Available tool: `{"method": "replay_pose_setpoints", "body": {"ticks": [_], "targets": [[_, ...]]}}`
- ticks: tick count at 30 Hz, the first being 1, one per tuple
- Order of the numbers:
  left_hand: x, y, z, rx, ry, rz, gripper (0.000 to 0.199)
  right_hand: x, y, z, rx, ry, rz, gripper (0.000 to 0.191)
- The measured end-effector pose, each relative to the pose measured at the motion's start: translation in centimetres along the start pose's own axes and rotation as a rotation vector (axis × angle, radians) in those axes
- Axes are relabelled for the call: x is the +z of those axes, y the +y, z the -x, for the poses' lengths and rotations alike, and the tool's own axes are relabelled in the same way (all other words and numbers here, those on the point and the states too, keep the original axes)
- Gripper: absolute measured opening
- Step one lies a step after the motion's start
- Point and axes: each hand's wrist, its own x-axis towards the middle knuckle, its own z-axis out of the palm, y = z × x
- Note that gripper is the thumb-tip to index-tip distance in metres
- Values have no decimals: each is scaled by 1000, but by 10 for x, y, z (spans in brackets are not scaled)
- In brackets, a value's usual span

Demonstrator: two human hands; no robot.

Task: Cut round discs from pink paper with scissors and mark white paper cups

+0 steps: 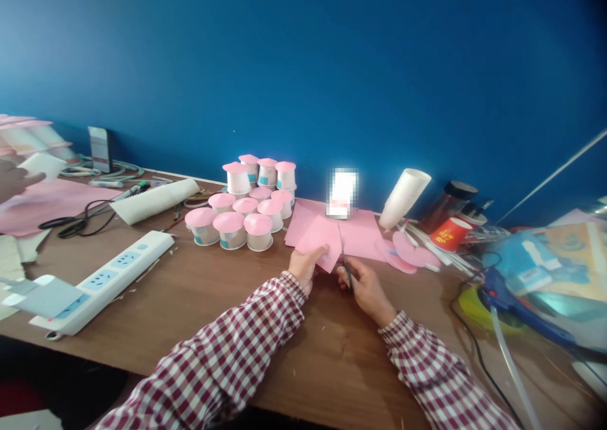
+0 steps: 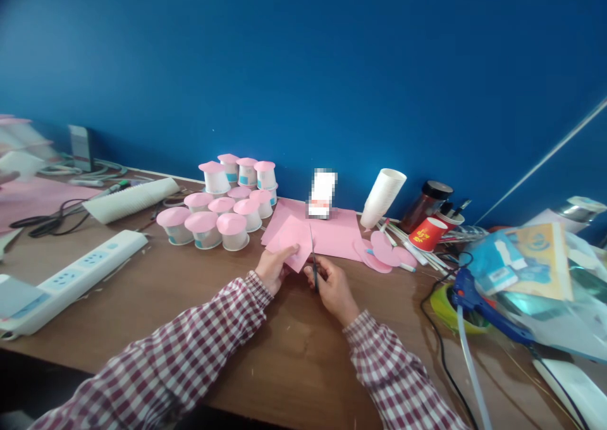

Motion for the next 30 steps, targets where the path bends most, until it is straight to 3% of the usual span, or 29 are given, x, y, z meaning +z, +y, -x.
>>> {"method": "replay_pose_setpoints", "body": {"ticks": [30], "targets": [[1,2,1,7,6,15,42,-2,-5,0,-4,-8,35,36]]}}
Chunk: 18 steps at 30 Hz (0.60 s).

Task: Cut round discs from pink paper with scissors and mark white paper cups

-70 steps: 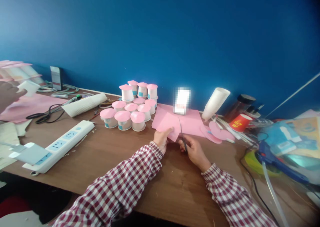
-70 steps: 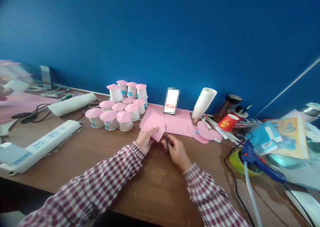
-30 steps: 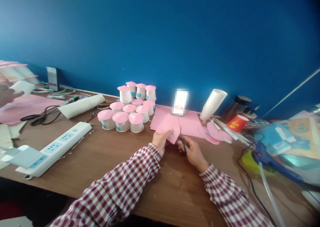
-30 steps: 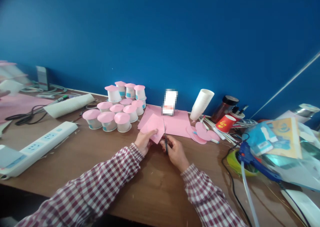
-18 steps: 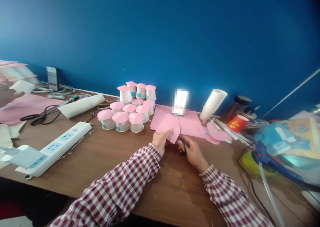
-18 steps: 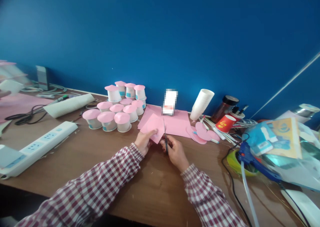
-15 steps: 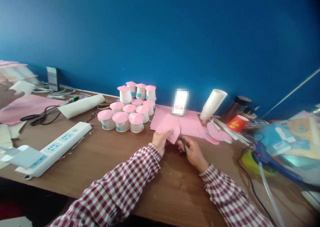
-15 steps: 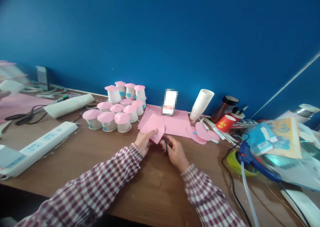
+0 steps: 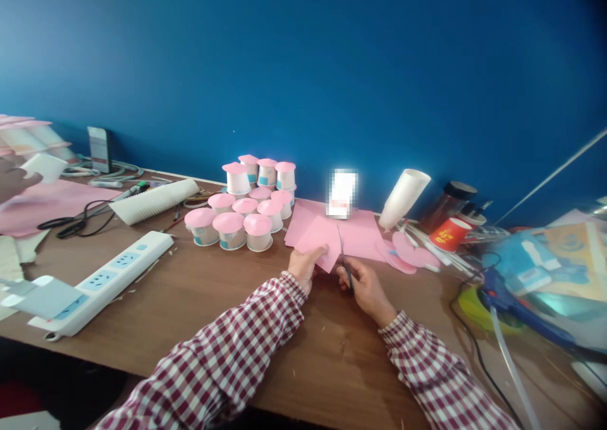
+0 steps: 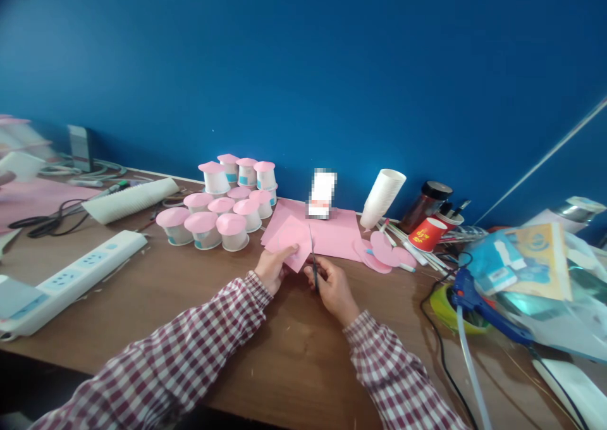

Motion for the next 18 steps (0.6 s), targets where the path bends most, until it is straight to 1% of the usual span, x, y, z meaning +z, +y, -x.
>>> {"method": "replay_pose_setpoints", "body": {"ticks": [11,18], "targets": [[-1,-1,-2,-3,11,-22,43,0,-2,0,1,-2,-3,34],[-3,-2,-2,20,22,-38,44,0,-2,0,3,-1,0,35]]}}
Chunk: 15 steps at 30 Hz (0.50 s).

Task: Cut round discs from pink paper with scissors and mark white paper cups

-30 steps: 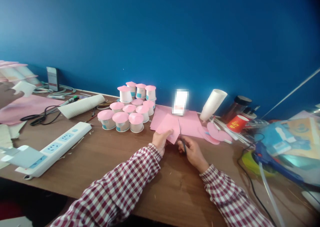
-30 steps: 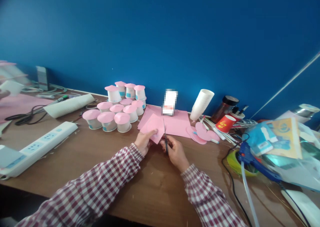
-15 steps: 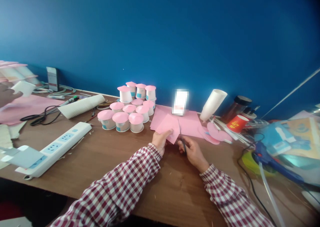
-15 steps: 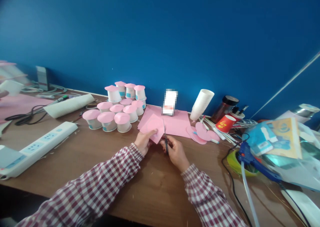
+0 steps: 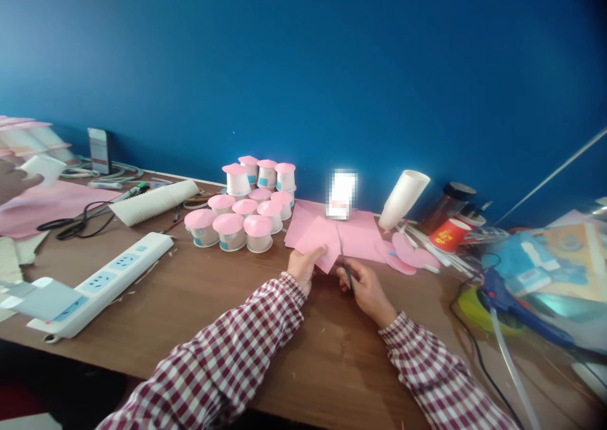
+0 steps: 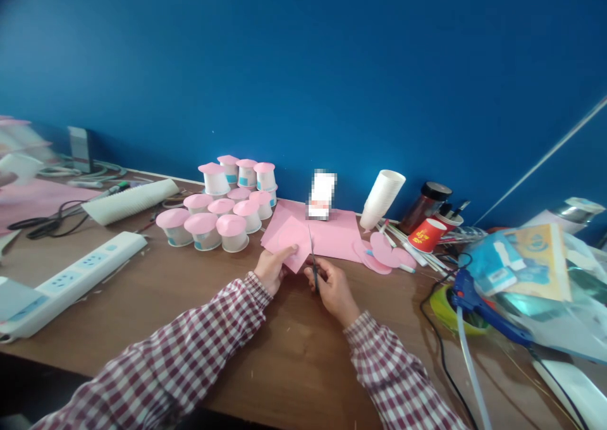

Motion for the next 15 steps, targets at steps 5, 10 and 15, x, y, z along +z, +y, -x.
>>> {"method": "replay_pose_setpoints", "body": {"ticks": [5,10,15], "targets": [[-1,0,-2,6,0,-22,43,0,2,0,3,8,-3,37],[-2,1,-5,37,-16,-31,41,1,8,-1,28,14,-34,40],[-5,0,-9,60,-7,-44,40,-1,7,-1,46,16,-29,40]]}}
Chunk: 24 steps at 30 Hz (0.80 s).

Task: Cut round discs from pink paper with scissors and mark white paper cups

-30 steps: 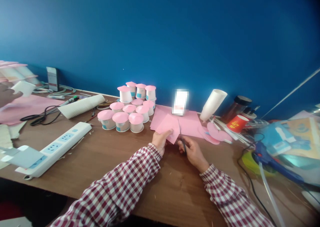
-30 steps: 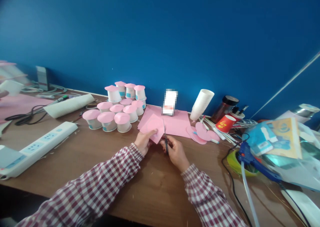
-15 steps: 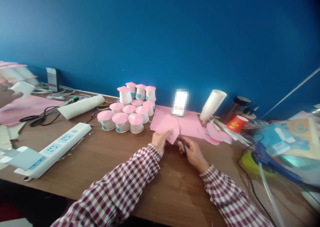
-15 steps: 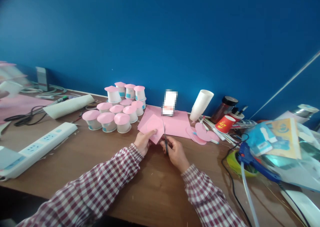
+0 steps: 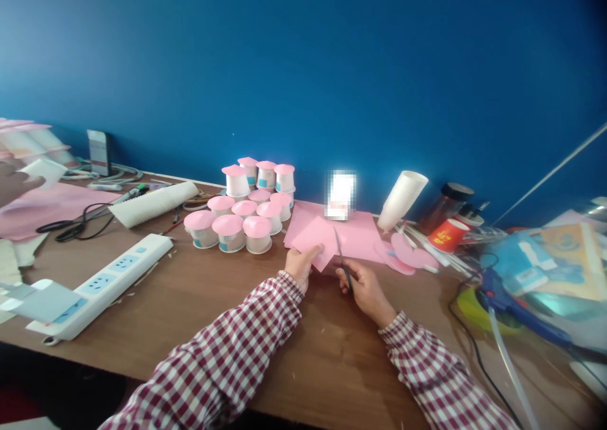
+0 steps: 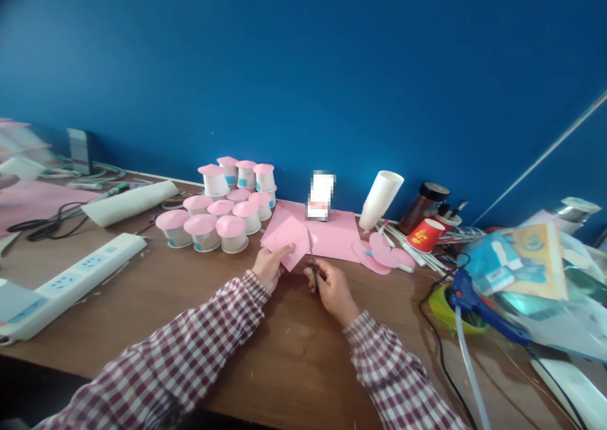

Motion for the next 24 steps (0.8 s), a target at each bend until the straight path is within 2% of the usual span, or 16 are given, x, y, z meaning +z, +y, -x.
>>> {"method": "replay_pose_setpoints", "body": {"ticks": [5,9,15,20,24], "targets": [[2,7,2,-30,-6,63,43,-3,-1,-2,12,63,-10,41],[4,13,5,-89,-46,105,34,-4,1,-2,-4,113,-39,40],[2,14,6,-143,-124,141,28,-1,3,-2,-18,96,-71,41],[4,15,10,-146,-114,123,25,-1,5,-2,-27,82,-61,42],[4,15,10,-145,-160,135,19,-1,7,-2,-32,76,-61,41]]}}
